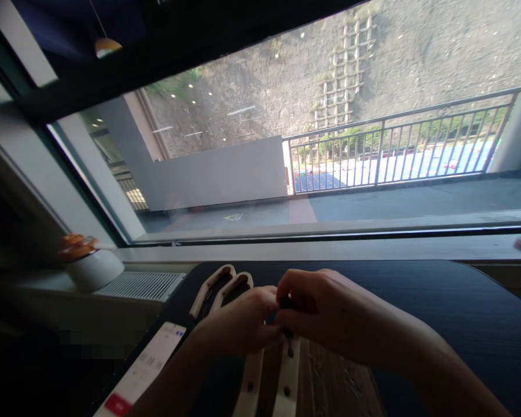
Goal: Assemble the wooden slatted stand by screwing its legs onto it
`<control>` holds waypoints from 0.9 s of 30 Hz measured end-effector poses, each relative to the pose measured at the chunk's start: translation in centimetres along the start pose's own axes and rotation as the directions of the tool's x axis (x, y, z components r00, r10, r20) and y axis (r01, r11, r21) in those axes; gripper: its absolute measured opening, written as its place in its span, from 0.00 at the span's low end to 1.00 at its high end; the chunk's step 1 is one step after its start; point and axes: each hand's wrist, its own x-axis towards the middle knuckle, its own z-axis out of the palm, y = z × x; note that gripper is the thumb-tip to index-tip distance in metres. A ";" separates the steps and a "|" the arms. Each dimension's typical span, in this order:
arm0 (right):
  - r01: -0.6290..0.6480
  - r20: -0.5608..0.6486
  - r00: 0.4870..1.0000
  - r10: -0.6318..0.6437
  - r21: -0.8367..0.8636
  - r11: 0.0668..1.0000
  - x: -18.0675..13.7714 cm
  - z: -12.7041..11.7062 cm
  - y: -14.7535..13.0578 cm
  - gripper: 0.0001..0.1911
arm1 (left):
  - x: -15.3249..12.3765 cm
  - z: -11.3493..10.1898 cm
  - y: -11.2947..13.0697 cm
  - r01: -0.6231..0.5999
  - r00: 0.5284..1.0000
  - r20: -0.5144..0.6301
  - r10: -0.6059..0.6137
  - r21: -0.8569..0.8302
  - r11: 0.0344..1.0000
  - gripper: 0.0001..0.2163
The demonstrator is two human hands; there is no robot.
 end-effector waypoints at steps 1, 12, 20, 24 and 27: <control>0.001 -0.002 1.000 -0.001 0.000 1.000 0.0 0.0 0.0 0.10 | 0.0 0.0 -0.1 -0.007 1.000 0.001 0.007 -0.005 1.000 0.07; 0.076 0.011 0.997 -0.077 0.090 0.993 0.1 -0.2 -0.4 0.13 | -0.6 -1.3 0.4 0.030 0.998 0.062 -0.034 0.064 0.998 0.10; -0.003 0.032 0.999 0.001 0.048 0.999 0.2 0.0 0.2 0.15 | -0.7 -1.5 0.6 0.033 0.993 0.119 -0.024 -0.075 0.997 0.12; -0.023 0.024 0.999 0.022 0.041 0.999 0.4 0.0 0.2 0.13 | -0.5 -1.4 0.5 0.012 0.995 0.101 -0.001 -0.111 0.994 0.09; 0.008 0.019 1.000 -0.009 0.041 0.999 0.3 -0.2 -0.2 0.12 | -0.6 -1.3 0.4 -0.003 0.995 0.094 0.016 -0.135 0.991 0.08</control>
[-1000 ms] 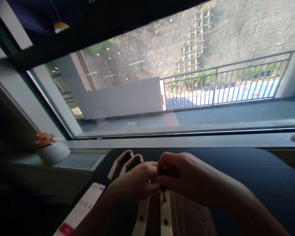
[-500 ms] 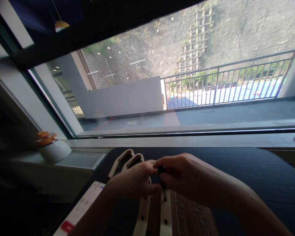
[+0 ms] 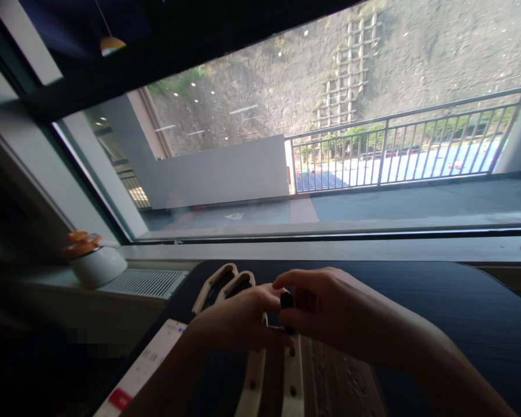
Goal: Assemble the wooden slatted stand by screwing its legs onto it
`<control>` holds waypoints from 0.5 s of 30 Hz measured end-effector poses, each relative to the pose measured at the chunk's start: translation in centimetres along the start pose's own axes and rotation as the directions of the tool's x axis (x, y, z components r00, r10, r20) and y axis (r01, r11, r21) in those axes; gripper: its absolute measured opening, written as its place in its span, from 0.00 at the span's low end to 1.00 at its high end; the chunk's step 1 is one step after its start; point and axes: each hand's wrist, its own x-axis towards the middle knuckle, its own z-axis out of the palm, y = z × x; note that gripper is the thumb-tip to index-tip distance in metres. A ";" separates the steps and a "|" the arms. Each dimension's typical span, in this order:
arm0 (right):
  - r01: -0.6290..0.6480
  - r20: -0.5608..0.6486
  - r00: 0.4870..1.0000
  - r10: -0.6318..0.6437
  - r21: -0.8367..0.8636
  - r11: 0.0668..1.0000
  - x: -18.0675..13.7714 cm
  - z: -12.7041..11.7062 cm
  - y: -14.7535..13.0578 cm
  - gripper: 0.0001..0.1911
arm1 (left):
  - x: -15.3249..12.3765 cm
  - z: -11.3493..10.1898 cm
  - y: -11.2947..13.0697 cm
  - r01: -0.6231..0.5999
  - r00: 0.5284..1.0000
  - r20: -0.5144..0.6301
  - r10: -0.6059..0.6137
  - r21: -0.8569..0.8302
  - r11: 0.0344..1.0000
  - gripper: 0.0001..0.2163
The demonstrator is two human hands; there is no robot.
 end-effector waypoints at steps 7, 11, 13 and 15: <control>0.044 -0.005 0.999 -0.043 0.085 0.995 -0.2 -0.2 -0.3 0.16 | -0.1 0.0 0.0 0.009 1.000 0.004 -0.009 0.052 0.999 0.12; 0.067 -0.042 0.997 -0.063 0.089 0.994 -0.1 0.0 -0.1 0.14 | 0.0 0.1 0.2 0.041 0.999 0.004 -0.041 0.073 0.997 0.14; 0.074 -0.057 0.996 -0.069 0.078 0.994 0.0 0.1 -0.1 0.13 | 0.0 0.2 0.1 0.043 0.999 -0.002 -0.043 0.123 0.991 0.12; 0.083 -0.062 0.995 -0.079 0.065 0.994 0.0 0.1 -0.4 0.13 | 0.1 0.3 -0.1 0.044 0.999 -0.003 -0.044 0.163 0.986 0.08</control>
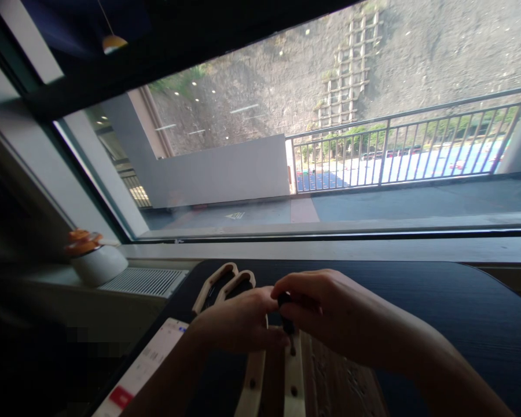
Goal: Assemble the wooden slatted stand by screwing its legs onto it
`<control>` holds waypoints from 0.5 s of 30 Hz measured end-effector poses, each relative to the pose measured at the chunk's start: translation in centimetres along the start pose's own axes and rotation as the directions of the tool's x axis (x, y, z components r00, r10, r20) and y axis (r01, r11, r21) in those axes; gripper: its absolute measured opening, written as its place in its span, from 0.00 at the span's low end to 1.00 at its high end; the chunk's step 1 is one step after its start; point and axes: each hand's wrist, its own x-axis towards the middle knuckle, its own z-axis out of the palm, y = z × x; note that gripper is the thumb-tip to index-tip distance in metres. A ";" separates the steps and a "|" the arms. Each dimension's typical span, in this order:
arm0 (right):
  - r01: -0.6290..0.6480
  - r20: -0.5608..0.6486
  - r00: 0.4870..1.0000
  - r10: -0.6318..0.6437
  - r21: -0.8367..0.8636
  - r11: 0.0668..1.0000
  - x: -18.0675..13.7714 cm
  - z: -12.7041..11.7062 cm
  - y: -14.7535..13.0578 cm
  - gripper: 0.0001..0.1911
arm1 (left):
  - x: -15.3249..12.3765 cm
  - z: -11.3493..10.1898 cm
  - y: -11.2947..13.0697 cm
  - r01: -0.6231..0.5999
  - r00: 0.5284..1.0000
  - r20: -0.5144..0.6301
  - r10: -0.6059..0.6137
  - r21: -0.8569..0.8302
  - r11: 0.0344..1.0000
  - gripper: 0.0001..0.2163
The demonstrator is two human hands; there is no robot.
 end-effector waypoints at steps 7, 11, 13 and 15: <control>0.001 0.051 0.999 0.002 -0.059 0.998 0.0 0.3 -0.9 0.11 | 0.0 -0.1 0.0 0.006 1.000 0.024 -0.005 -0.021 1.000 0.07; -0.005 0.059 0.998 0.011 -0.104 0.995 -0.1 0.4 -1.0 0.11 | 0.1 0.2 -0.3 0.073 0.995 0.067 -0.075 0.039 0.997 0.08; -0.003 0.053 0.999 0.010 -0.126 0.992 -0.2 0.4 -1.1 0.10 | 0.2 0.5 -0.5 0.092 0.994 0.060 -0.096 0.074 0.993 0.08; 0.008 0.049 0.999 -0.001 -0.142 0.990 -0.2 0.5 -1.2 0.08 | 0.4 0.8 -0.8 0.109 0.993 0.032 -0.112 0.088 0.990 0.09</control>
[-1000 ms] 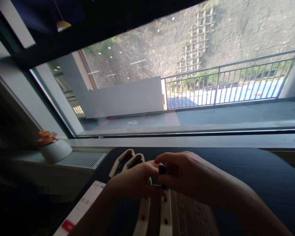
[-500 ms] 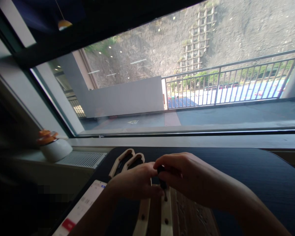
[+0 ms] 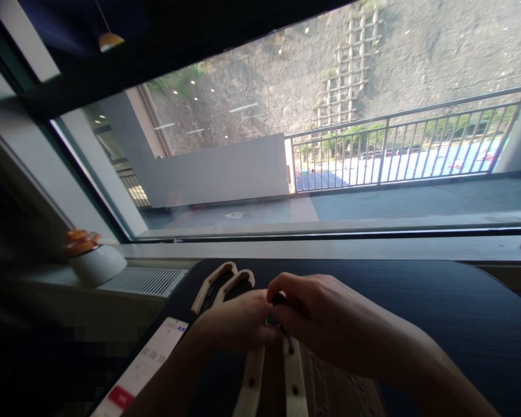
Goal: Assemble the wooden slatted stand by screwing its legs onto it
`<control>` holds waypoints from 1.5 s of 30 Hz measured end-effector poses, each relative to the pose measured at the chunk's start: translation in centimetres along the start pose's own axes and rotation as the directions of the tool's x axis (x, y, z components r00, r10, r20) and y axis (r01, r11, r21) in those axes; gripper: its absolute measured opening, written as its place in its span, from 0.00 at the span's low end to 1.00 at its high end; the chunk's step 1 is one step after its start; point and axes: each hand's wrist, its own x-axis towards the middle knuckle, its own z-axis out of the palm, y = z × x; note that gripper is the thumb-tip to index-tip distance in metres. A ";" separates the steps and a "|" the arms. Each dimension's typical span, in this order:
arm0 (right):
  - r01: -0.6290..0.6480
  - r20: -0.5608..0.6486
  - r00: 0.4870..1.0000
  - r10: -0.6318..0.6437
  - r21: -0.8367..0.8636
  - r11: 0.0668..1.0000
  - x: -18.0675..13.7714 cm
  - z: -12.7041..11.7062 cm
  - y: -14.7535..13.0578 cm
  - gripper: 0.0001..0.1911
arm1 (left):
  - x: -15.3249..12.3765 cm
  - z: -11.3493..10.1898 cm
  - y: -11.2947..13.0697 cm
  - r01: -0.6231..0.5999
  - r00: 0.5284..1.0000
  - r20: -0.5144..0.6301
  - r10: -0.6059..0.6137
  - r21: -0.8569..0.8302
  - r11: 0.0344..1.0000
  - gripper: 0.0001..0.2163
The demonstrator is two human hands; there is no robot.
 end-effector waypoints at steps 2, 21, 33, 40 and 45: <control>0.014 -0.009 1.000 -0.014 -0.014 1.000 0.0 0.1 -0.2 0.06 | 0.2 0.2 0.0 0.045 0.999 -0.028 -0.046 -0.015 0.999 0.09; 0.063 -0.052 0.996 -0.067 -0.077 0.995 0.1 0.9 -1.2 0.05 | 1.1 0.0 1.1 0.164 0.953 0.197 -0.229 0.301 0.940 0.14; 0.115 -0.043 0.992 -0.120 -0.114 0.987 0.0 1.1 -2.4 0.06 | 0.7 -1.0 2.5 0.349 0.902 0.187 -0.390 0.218 0.911 0.19; 0.049 -0.044 0.998 -0.054 -0.106 0.993 -0.1 1.0 -1.5 0.06 | 1.1 -0.3 1.6 0.203 0.943 0.193 -0.273 0.319 0.926 0.15; 0.017 -0.020 1.000 -0.019 -0.083 0.996 -0.5 0.6 -1.0 0.06 | 1.2 -0.3 1.9 0.143 0.969 0.135 -0.206 0.373 0.917 0.13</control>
